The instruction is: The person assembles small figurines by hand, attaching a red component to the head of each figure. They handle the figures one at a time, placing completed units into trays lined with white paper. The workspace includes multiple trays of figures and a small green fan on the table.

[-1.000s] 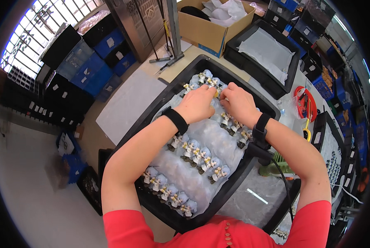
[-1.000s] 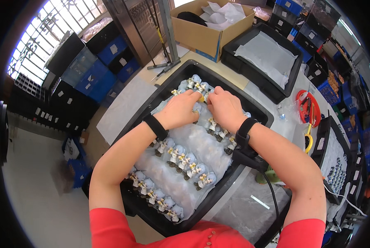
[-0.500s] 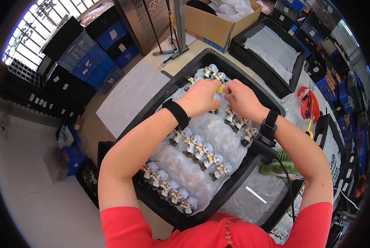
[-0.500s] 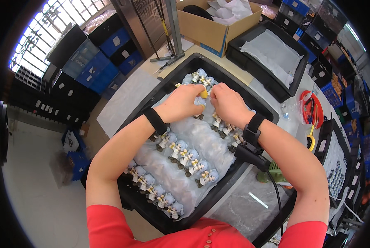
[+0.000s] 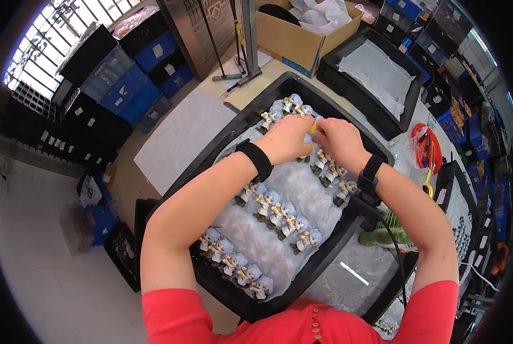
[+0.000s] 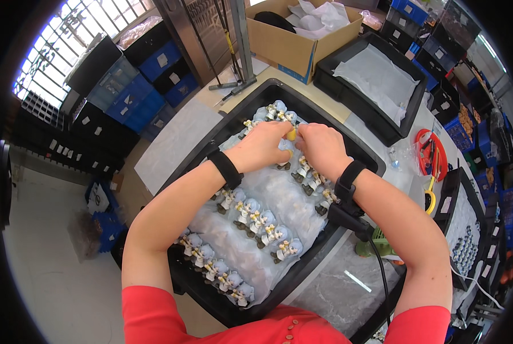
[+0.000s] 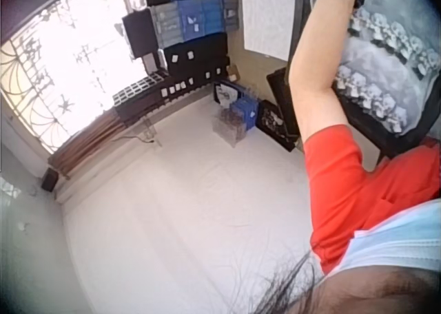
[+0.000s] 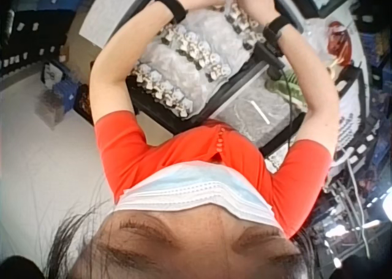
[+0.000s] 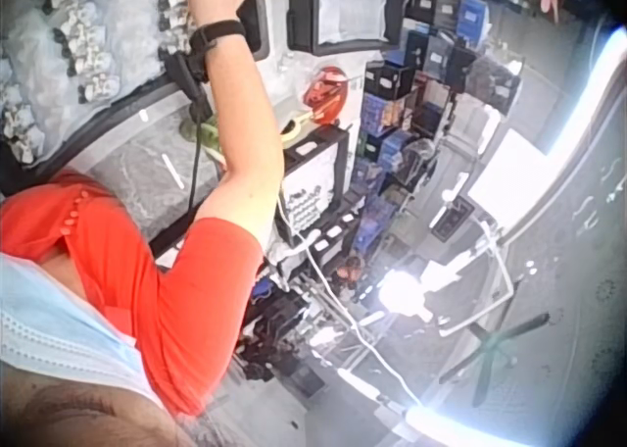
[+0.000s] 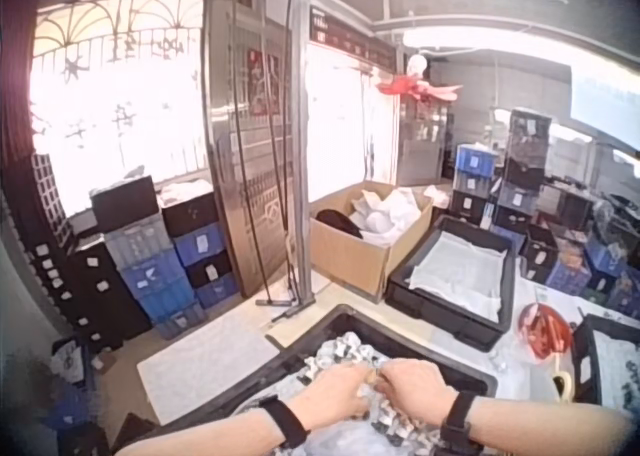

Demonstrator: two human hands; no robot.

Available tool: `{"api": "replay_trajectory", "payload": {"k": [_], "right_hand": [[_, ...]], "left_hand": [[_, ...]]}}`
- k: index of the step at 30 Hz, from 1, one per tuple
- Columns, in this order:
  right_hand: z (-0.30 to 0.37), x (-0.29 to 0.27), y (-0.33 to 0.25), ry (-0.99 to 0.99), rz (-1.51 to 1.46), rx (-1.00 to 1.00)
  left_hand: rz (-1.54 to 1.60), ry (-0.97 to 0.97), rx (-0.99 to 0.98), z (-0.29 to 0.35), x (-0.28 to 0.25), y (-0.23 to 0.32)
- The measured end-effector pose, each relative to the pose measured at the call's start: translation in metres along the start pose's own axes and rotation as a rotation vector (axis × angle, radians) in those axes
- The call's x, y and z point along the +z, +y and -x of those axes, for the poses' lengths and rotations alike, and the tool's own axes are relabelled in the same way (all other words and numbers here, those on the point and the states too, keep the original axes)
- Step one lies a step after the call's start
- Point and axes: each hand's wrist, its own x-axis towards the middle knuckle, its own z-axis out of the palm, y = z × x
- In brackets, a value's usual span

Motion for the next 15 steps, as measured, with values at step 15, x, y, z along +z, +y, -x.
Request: {"api": "replay_trajectory", "payload": {"k": [15], "right_hand": [[-0.002, -0.002, 0.001, -0.048, -0.044, 0.082]], "left_hand": [[-0.318, -0.108, -0.187, -0.007, 0.008, 0.020]]}}
